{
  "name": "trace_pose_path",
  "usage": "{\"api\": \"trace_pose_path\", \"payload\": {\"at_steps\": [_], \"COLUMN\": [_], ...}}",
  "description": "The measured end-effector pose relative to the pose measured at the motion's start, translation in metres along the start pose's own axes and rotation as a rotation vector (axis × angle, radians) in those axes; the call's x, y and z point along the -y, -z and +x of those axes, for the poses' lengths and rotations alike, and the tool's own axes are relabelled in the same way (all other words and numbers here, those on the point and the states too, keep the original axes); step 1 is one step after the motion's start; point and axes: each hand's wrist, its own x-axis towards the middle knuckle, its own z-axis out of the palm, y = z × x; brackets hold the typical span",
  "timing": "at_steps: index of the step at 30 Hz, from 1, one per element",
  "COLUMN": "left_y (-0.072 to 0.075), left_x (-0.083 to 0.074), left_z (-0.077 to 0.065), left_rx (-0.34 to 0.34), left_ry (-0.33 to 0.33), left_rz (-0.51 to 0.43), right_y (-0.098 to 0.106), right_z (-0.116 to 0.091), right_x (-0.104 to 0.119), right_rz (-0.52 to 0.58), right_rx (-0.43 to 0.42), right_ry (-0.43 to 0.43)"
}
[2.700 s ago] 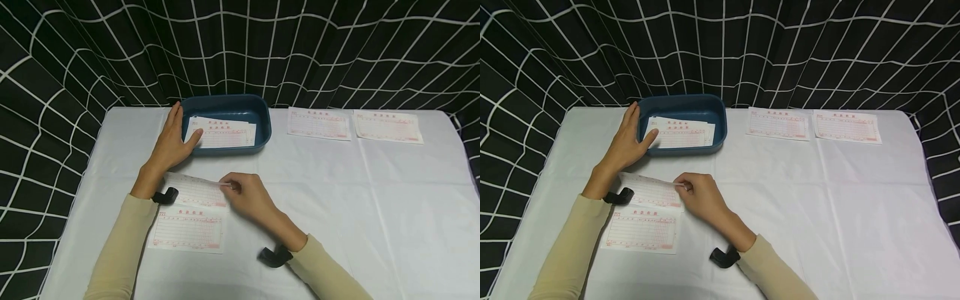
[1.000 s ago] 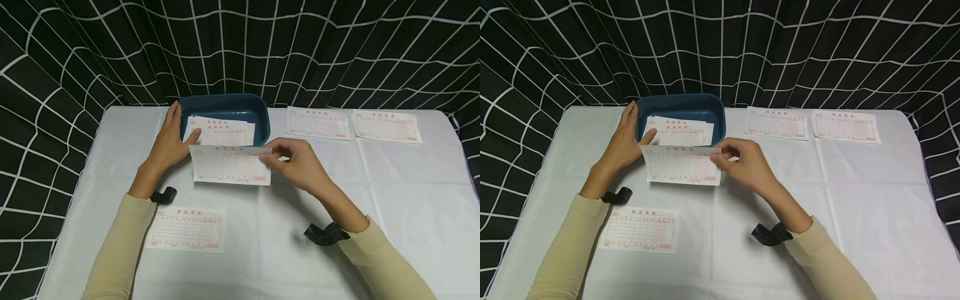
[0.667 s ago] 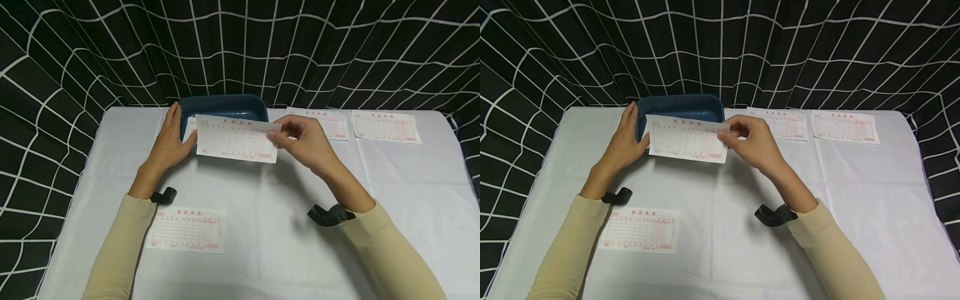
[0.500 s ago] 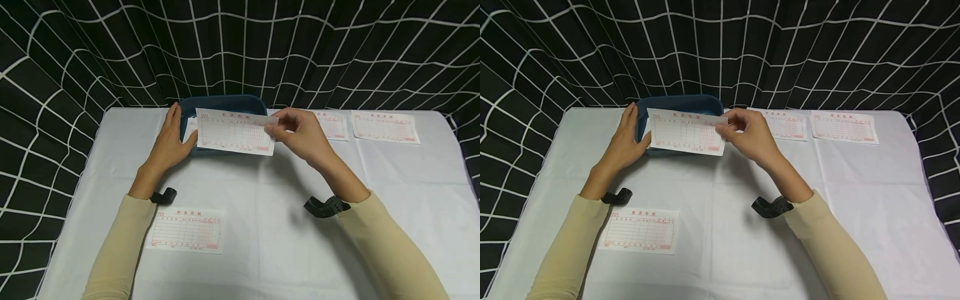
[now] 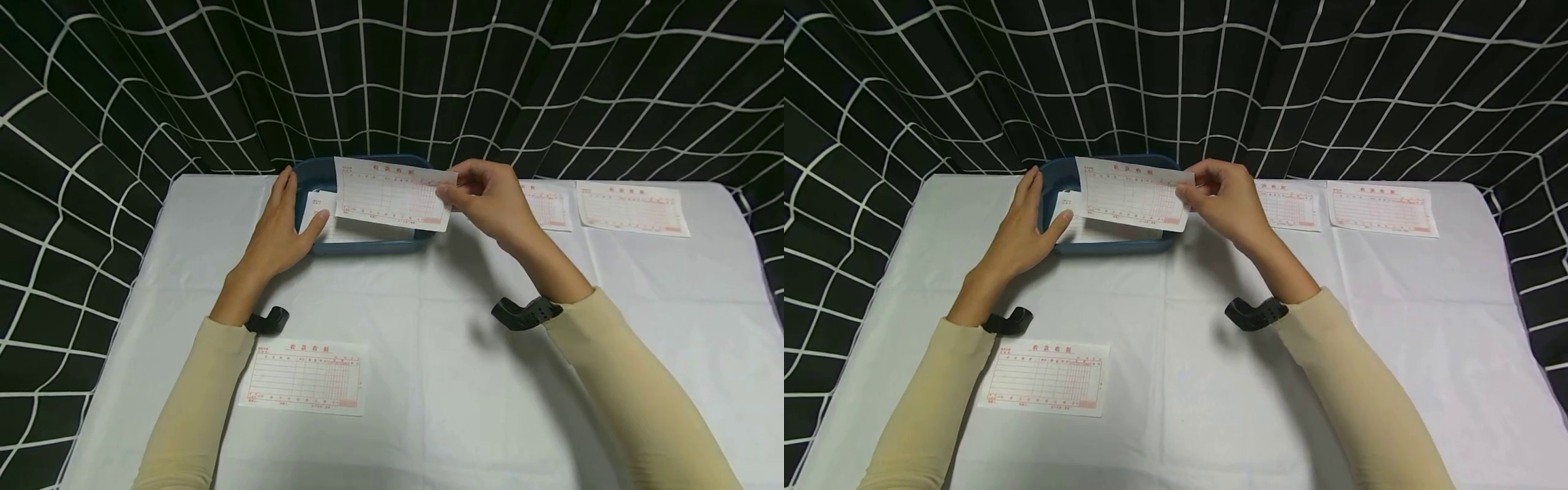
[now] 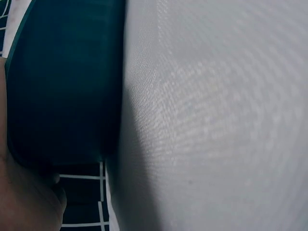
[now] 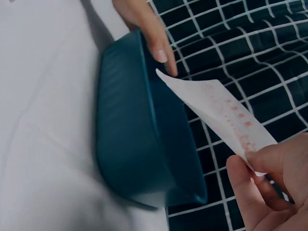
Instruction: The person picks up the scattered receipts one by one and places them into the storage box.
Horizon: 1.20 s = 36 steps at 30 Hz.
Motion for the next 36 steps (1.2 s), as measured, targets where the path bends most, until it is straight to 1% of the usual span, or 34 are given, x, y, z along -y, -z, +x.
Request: {"api": "trace_pose_path", "payload": {"at_steps": [7, 13, 17, 20, 23, 26, 29, 31, 33, 36], "left_y": [0.001, 0.000, 0.000, 0.000, 0.000, 0.000, 0.000, 0.000, 0.000, 0.000], "left_x": [-0.001, 0.001, 0.001, 0.001, 0.000, -0.001, -0.001, -0.002, -0.002, -0.002], "left_z": [-0.002, -0.005, -0.005, -0.005, -0.004, -0.003, -0.001, -0.001, -0.001, 0.000], "left_rx": [-0.011, -0.011, -0.010, -0.011, -0.010, -0.010, -0.010, -0.007, -0.007, -0.007], "left_ry": [0.002, 0.007, 0.012, 0.003, -0.003, -0.006, -0.008, -0.008, -0.006, -0.002], "left_rz": [0.000, 0.005, 0.012, 0.010, 0.006, 0.001, 0.001, 0.003, 0.005, 0.009], "right_y": [-0.011, -0.022, -0.027, -0.030, -0.032, -0.030, -0.027, -0.026, -0.027, -0.031], "right_z": [0.012, 0.021, 0.024, 0.025, 0.026, 0.025, 0.023, 0.021, 0.015, 0.003], "right_x": [-0.005, -0.004, -0.003, -0.004, -0.007, -0.008, -0.009, -0.009, -0.009, -0.007], "right_rz": [-0.087, -0.160, -0.178, -0.200, -0.229, -0.219, -0.182, -0.163, -0.157, -0.184], "right_rx": [0.042, 0.078, 0.085, 0.061, 0.032, -0.014, -0.067, -0.090, -0.096, -0.087], "right_ry": [0.038, 0.093, 0.108, 0.112, 0.138, 0.165, 0.172, 0.173, 0.181, 0.221]}}
